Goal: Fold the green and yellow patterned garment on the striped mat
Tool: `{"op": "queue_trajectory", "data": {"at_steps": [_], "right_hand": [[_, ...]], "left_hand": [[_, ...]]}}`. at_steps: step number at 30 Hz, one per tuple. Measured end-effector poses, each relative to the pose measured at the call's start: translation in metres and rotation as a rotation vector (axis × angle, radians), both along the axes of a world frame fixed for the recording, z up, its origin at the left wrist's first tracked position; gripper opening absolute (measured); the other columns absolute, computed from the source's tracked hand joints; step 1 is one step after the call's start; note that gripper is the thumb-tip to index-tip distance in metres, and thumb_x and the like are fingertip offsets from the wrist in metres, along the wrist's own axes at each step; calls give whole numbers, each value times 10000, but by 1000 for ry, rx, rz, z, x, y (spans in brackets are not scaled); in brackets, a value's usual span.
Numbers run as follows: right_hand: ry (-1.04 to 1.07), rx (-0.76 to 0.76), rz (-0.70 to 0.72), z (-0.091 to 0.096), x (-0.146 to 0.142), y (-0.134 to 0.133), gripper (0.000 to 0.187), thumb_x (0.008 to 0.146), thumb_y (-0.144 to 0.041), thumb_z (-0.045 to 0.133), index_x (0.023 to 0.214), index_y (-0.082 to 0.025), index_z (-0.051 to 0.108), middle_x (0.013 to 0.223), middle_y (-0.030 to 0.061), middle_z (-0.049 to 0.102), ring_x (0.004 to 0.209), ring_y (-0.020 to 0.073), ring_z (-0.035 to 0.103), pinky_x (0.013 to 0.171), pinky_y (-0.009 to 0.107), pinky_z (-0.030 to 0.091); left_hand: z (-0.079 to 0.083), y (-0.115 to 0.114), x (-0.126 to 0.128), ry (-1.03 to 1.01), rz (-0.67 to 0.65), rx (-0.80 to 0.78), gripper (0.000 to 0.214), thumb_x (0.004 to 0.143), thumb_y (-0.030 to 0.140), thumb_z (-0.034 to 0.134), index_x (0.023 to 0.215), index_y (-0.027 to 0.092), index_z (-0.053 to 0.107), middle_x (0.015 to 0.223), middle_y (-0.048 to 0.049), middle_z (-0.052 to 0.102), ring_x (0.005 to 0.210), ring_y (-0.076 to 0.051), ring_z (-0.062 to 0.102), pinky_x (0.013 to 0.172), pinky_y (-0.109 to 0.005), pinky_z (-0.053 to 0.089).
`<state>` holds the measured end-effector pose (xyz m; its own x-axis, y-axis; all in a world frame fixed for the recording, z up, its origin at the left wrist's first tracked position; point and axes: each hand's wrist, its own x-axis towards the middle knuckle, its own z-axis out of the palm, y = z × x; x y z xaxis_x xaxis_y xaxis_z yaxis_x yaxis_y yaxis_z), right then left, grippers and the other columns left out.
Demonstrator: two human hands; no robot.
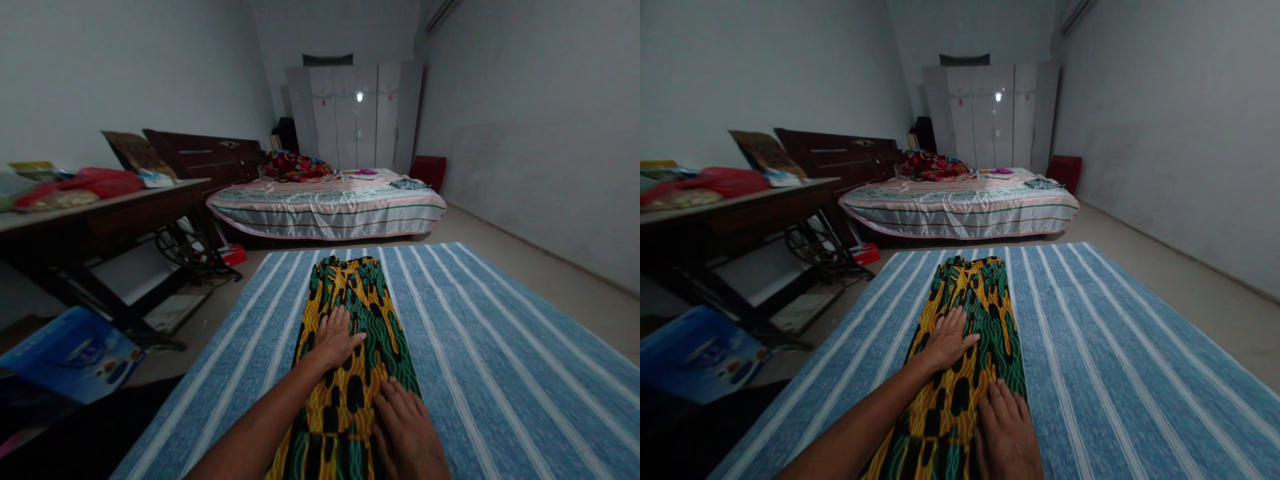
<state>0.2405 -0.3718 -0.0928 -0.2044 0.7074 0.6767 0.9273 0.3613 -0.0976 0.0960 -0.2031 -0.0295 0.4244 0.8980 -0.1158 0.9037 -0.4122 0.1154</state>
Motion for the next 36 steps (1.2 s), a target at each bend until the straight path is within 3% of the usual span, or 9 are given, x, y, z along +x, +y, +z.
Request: {"op": "queue_trajectory", "data": {"at_steps": [4,9,14,17,21,26,31,36], "right_hand": [[-9,-65,-7,1,0,-3,339,788,-201,523,1121,-221,581,1195,59,630,1122,259,567,878,397,459],[74,1,11,-1,0,-5,300,806,-215,515,1099,-219,576,1153,71,641,1086,247,584,855,383,489],[198,9,-92,12,12,7,311,853,-304,518,1144,-202,559,1215,107,583,1123,237,545,893,369,474],[241,-115,-195,30,15,36,276,858,-315,494,1073,-178,598,1156,131,592,1118,274,526,910,415,440],[207,-374,-278,53,9,93,198,851,-311,489,885,-181,634,960,110,625,925,248,575,809,368,446],[165,-457,-400,57,-3,148,199,826,-301,513,818,-160,654,952,134,625,968,285,551,810,386,402],[172,-340,-332,47,-8,162,148,818,-175,499,780,-172,642,922,103,641,991,243,534,867,353,365],[108,-173,-234,45,-22,157,144,841,-175,497,779,-182,627,915,82,635,991,240,513,941,401,301]], "left_hand": [[2,-5,-3,-3,-8,-45,804,868,632,235,1441,68,237,1537,-150,110,1420,-272,60,1129,-482,117],[17,4,-4,-54,-24,-121,732,877,582,292,1405,75,310,1512,-188,210,1405,-290,157,1114,-484,166],[20,9,-8,-103,-31,-29,635,886,488,361,1368,75,373,1497,-188,256,1398,-276,191,1119,-468,174],[10,5,-9,-80,22,-14,694,882,515,346,1414,71,305,1521,-165,188,1412,-280,127,1123,-504,134],[-1,1,-10,-76,14,37,691,890,521,312,1424,83,298,1524,-138,182,1414,-263,126,1130,-500,120],[0,1,-12,-84,10,79,652,893,502,329,1414,110,332,1515,-134,218,1407,-261,160,1129,-498,148],[3,0,-13,-101,4,48,633,891,462,353,1417,110,327,1512,-133,226,1404,-265,172,1129,-503,160],[-10,6,-20,-168,-18,88,587,870,304,390,1419,114,313,1494,-127,286,1392,-237,223,1129,-494,179]]}}
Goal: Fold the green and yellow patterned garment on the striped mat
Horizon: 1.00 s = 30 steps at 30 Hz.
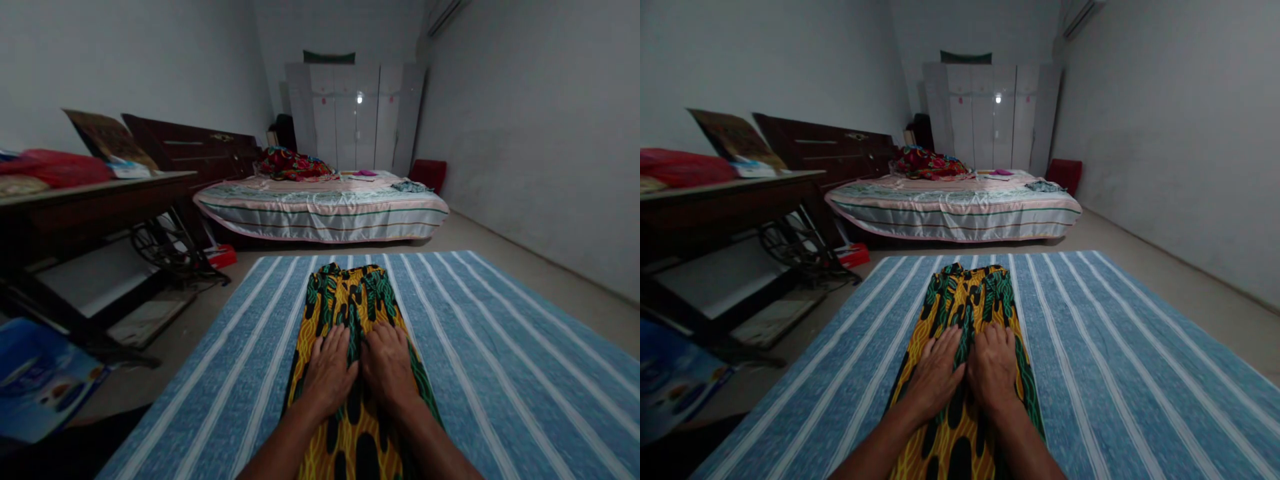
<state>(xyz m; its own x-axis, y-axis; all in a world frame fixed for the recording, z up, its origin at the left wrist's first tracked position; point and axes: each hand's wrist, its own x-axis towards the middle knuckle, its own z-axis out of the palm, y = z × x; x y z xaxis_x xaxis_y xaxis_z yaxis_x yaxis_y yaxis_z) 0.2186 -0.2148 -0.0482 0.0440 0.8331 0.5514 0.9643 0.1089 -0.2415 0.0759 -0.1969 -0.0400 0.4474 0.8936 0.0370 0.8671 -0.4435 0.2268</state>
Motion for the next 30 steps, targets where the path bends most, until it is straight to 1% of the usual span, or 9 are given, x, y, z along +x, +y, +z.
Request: {"op": "queue_trajectory", "data": {"at_steps": [3,6,13,15,18,21,24,27,30], "right_hand": [[-60,-11,-32,4,-2,-1,167,847,-179,504,724,-187,617,781,68,618,833,228,530,860,400,325],[-87,-31,-80,11,5,0,204,853,-173,500,686,-181,617,703,64,607,731,222,530,789,393,326],[-75,-109,-98,21,17,-1,229,861,-146,475,698,-174,633,722,87,625,741,224,538,769,392,301],[-70,-99,-76,23,16,-2,231,870,-156,466,707,-177,629,734,88,620,749,223,527,770,388,300],[-55,-42,-14,27,9,-3,230,881,-176,457,716,-188,617,745,78,609,762,223,515,764,377,303],[-11,-38,54,29,-2,-5,227,882,-186,459,716,-189,615,730,73,612,740,218,526,729,365,304],[68,-114,96,28,-13,-6,197,860,-169,483,729,-179,630,720,68,633,702,196,556,672,334,305],[155,-189,118,28,-20,-6,183,852,-178,489,773,-175,653,748,63,661,685,173,588,636,303,314],[233,-233,141,27,-23,-7,199,860,-199,478,814,-190,671,787,54,680,692,158,610,627,274,335]], "left_hand": [[-10,5,-6,-79,-7,43,543,883,312,393,1397,142,355,1462,-125,360,1367,-231,288,1121,-491,209],[-13,7,-8,-119,-20,74,516,889,372,414,1360,162,410,1440,-132,396,1346,-245,328,1104,-510,234],[-9,8,-9,-158,-2,59,506,860,367,458,1324,167,457,1428,-125,418,1332,-243,353,1105,-504,236],[-6,10,-9,-211,11,30,496,836,352,481,1297,168,491,1410,-115,445,1321,-238,371,1109,-488,244],[3,14,-8,-361,61,8,416,817,356,488,1186,189,585,1326,-98,539,1248,-222,465,1080,-423,322],[17,18,-3,-498,137,16,318,813,369,473,1000,197,663,1107,-86,665,1062,-218,592,972,-362,424],[30,25,4,-599,204,-45,278,800,392,477,809,196,673,851,-56,696,857,-207,633,811,-305,470],[32,36,12,-667,259,-163,289,763,440,522,702,182,638,643,-13,629,671,-176,599,632,-261,442],[23,51,17,-693,315,-244,260,690,406,600,576,182,534,483,55,459,489,-117,466,478,-229,325]]}}
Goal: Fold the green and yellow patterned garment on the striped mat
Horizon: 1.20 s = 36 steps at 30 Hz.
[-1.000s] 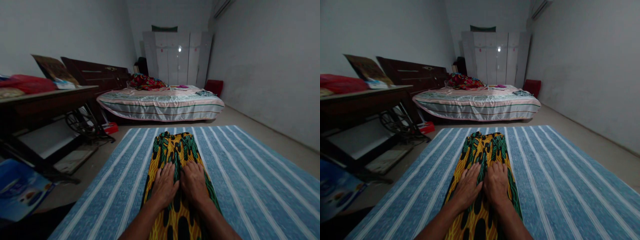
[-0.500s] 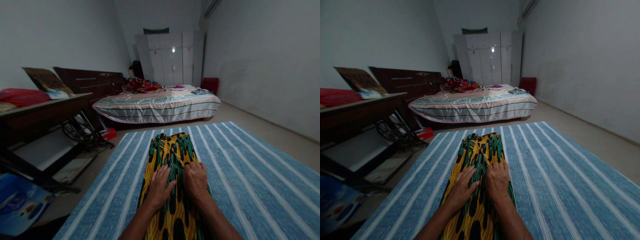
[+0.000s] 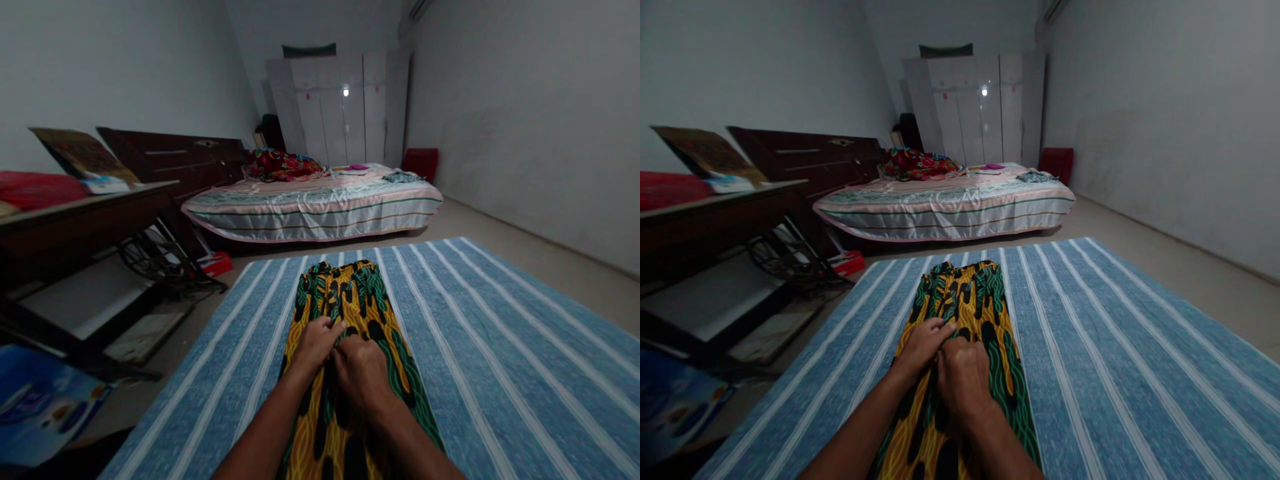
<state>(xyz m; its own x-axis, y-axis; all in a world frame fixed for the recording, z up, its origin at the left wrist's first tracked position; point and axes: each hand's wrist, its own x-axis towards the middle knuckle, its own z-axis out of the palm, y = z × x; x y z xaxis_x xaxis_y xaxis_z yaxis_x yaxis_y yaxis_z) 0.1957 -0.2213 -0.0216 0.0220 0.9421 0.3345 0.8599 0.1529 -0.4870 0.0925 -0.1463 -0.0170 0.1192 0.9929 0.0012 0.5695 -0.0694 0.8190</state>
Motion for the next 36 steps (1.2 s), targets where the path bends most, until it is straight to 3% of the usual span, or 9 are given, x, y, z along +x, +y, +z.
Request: {"op": "queue_trajectory", "data": {"at_steps": [3,5,9,11,16,20,26,30,36], "right_hand": [[87,-27,58,0,-1,0,190,843,-193,492,822,-207,680,806,38,690,720,151,618,625,245,354],[167,-33,109,0,1,1,187,831,-200,501,772,-206,678,783,29,686,716,142,612,623,231,361],[389,-23,106,0,17,7,222,833,-249,491,703,-201,665,692,3,654,641,122,577,603,216,365],[490,-25,53,-3,28,12,234,829,-283,490,693,-199,661,652,-7,637,611,120,562,589,215,366],[614,-38,-14,-9,46,19,254,812,-332,494,665,-193,648,575,-23,583,578,126,547,550,214,366],[529,-86,18,-4,40,14,219,834,-282,470,757,-204,660,692,-6,640,676,140,594,622,225,397],[169,-102,173,7,5,-3,253,799,-287,561,1038,-220,608,1009,57,628,955,196,573,802,292,415],[69,-103,276,5,-15,-13,261,764,-327,615,992,-203,591,1029,71,589,984,232,539,848,345,416],[16,-75,295,3,-22,-18,211,793,-327,595,950,-187,587,997,65,582,954,239,533,844,361,418]], "left_hand": [[-9,10,1,-69,46,-35,276,596,252,648,495,188,400,445,97,328,428,-69,348,431,-209,228],[-12,13,-2,-162,61,-67,286,566,182,645,486,182,371,444,102,324,425,-57,347,423,-193,230],[-6,11,-13,-525,139,-313,145,604,143,655,669,158,527,549,48,564,487,-104,536,467,-201,407],[-3,12,-21,-723,168,-410,230,601,95,675,796,142,562,656,-3,652,567,-144,621,551,-251,499],[-5,18,-37,-932,90,-485,273,625,26,670,872,110,587,726,-45,697,629,-171,671,615,-285,555],[-4,20,-40,-949,107,-507,203,661,29,640,846,104,606,693,-45,703,581,-160,665,592,-267,559],[1,18,-36,-904,170,-494,146,671,20,631,786,109,616,667,-39,703,569,-152,664,560,-235,555],[4,17,-33,-895,180,-491,154,662,16,641,783,109,618,661,-32,701,562,-144,661,564,-222,551],[8,16,-30,-911,229,-507,124,690,32,621,786,109,622,644,-31,699,535,-143,651,570,-239,552]]}}
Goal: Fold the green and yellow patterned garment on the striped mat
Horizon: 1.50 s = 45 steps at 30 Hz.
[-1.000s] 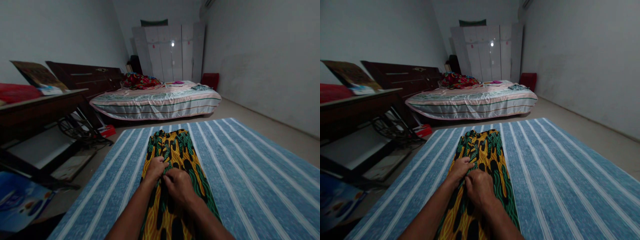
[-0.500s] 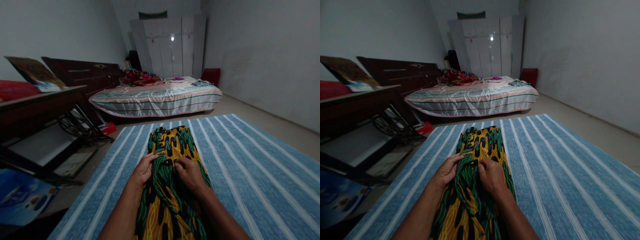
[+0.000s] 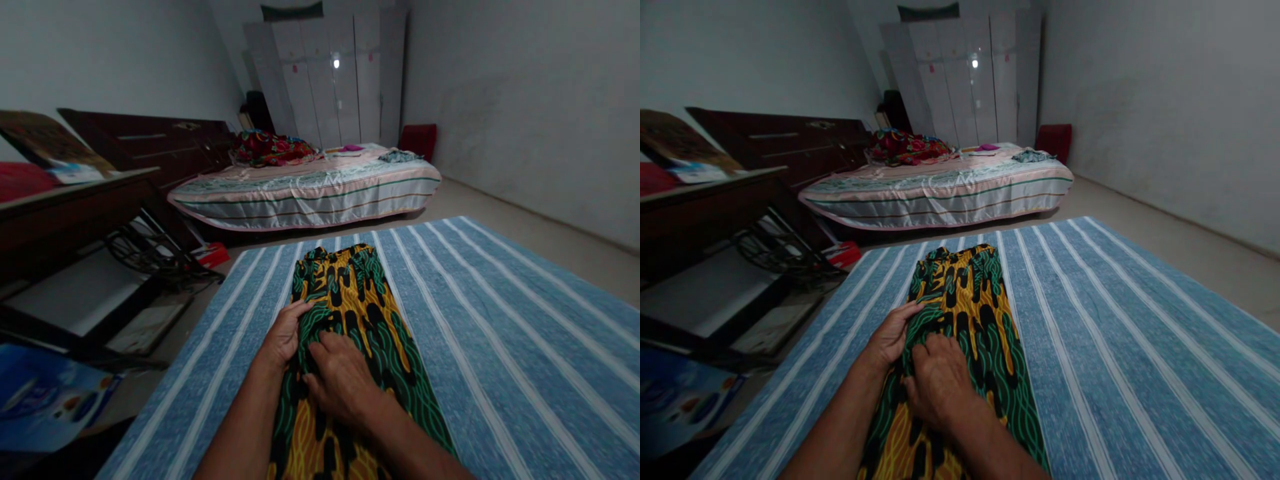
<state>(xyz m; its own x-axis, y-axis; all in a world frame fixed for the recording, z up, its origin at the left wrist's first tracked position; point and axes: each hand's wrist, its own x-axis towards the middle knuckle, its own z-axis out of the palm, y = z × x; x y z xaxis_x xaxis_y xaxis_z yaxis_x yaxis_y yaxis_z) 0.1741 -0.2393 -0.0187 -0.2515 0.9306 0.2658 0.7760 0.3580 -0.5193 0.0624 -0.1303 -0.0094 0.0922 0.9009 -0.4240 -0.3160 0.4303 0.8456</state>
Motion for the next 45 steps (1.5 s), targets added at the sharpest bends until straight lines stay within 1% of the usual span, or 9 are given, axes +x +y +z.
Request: {"op": "queue_trajectory", "data": {"at_steps": [6,9,13,16,19,30,35,40,45], "right_hand": [[24,40,60,0,-1,1,127,830,-304,556,867,-189,596,900,44,605,870,193,553,787,309,417],[63,73,-59,-2,8,9,145,867,-243,473,815,-183,594,835,45,608,834,182,550,767,304,406],[86,61,-183,-7,23,19,215,843,-239,497,1022,-165,590,1031,88,613,1006,220,529,892,358,380],[-3,-5,-130,-12,28,20,370,834,-312,533,1176,-170,547,1284,127,522,1232,279,410,1032,453,265],[-77,-83,-70,-14,27,18,390,848,-375,521,1175,-167,564,1397,131,432,1324,314,302,1071,487,198],[-89,-25,-194,-15,35,21,299,876,-316,453,1085,-170,612,1253,107,548,1184,253,447,1006,394,319],[-129,-45,-192,-17,36,22,369,891,-334,420,1168,-152,582,1321,112,510,1249,265,399,1050,416,270],[-143,-53,-125,-20,33,21,553,904,-390,403,1385,-118,390,1488,125,297,1378,283,207,1104,481,165],[-160,-141,-63,-22,32,21,595,922,-454,345,1385,-85,390,1493,142,269,1382,277,209,1115,491,142]], "left_hand": [[-2,2,-4,-68,-59,-11,155,713,53,605,852,96,656,722,-53,723,614,-171,678,653,-284,564],[-4,3,-7,-68,-88,-14,150,712,77,620,854,99,663,716,-54,724,600,-180,676,636,-296,562],[-6,3,-9,-90,-107,-35,165,721,98,617,877,91,668,735,-70,730,627,-196,686,666,-316,563],[-3,3,-10,-136,-121,-87,210,745,117,584,934,78,666,754,-85,734,692,-220,700,735,-350,561],[1,2,-12,-206,-160,-164,292,776,151,533,1026,59,653,810,-113,737,789,-259,701,812,-405,542],[-2,5,-19,-273,-201,-228,405,812,223,491,1156,40,604,851,-139,735,851,-294,693,852,-459,519],[-1,4,-17,-268,-175,-230,391,818,222,487,1138,35,613,858,-146,733,852,-292,693,846,-448,525],[-2,4,-15,-269,-187,-205,368,817,212,500,1112,31,626,887,-149,730,875,-289,688,851,-433,528],[-5,4,-14,-247,-167,-186,350,807,185,523,1113,48,624,884,-134,733,860,-275,693,850,-418,532]]}}
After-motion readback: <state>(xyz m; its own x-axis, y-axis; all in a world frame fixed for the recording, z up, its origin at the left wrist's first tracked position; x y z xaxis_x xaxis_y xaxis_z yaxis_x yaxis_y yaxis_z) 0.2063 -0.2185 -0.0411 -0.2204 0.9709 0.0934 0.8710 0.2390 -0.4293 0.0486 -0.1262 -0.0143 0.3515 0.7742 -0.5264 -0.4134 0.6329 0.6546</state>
